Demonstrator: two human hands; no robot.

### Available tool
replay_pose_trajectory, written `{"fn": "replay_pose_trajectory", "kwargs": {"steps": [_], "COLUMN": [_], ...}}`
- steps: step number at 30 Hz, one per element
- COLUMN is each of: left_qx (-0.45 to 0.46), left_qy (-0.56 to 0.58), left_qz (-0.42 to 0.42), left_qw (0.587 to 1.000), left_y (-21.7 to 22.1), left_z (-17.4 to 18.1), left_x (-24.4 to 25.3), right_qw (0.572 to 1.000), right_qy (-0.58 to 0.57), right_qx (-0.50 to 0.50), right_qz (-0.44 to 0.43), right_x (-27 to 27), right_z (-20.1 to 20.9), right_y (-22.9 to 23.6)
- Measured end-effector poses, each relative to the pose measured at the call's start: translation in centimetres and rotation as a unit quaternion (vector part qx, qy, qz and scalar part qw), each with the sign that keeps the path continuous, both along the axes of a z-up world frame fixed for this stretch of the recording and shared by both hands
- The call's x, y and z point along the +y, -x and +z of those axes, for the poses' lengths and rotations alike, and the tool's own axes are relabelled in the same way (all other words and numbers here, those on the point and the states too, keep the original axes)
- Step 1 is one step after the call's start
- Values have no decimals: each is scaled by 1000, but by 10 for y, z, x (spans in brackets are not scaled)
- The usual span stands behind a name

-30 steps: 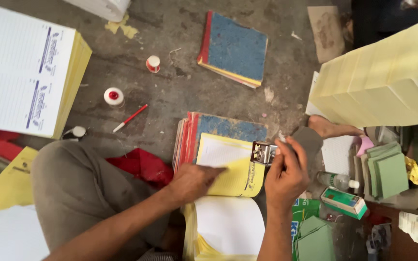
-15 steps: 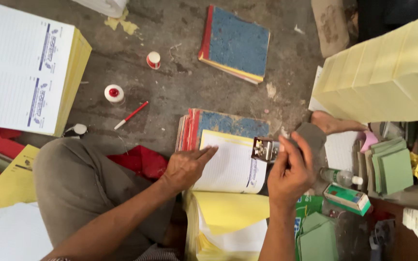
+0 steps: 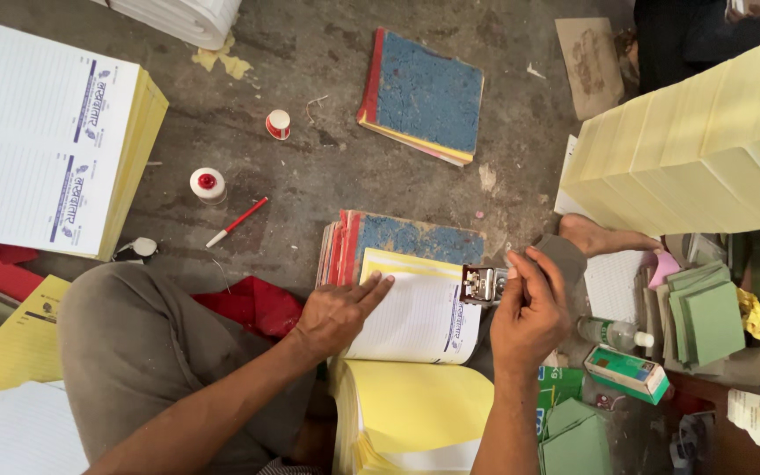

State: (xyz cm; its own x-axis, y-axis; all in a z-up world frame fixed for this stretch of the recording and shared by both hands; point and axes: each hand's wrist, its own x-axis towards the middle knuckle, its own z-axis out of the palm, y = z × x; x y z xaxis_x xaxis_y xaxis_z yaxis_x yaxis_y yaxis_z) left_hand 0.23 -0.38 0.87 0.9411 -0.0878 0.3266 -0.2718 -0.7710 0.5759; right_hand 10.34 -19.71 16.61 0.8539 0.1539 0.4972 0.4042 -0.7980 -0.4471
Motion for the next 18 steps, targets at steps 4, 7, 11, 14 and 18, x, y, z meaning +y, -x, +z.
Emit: {"fn": "replay_pose_trajectory", "kwargs": {"steps": [4,7,11,14,18], "left_qx": [114,124,66,-58,18], "left_qy": [188,185,1,-32,23], "left_qz": [-184,-200,38,25,-2], "left_qw": [958,954,997,997,1000], "left_y": [21,23,-3,-7,-1], "left_z": [20,25,11,0,9], "left_x": [-18,-23,-5,7,0], "right_qw": [1000,998,998,998,998], "right_qy": [19,44,56,57,27], "right_qx": [7,36,22,5,42], "right_qz": [20,22,27,12,24], "right_x": [3,-1,-4,10,-1], "right_z": [5,0,-22,-46,-39], "right_y": [-2,-3,5,16,16]}}
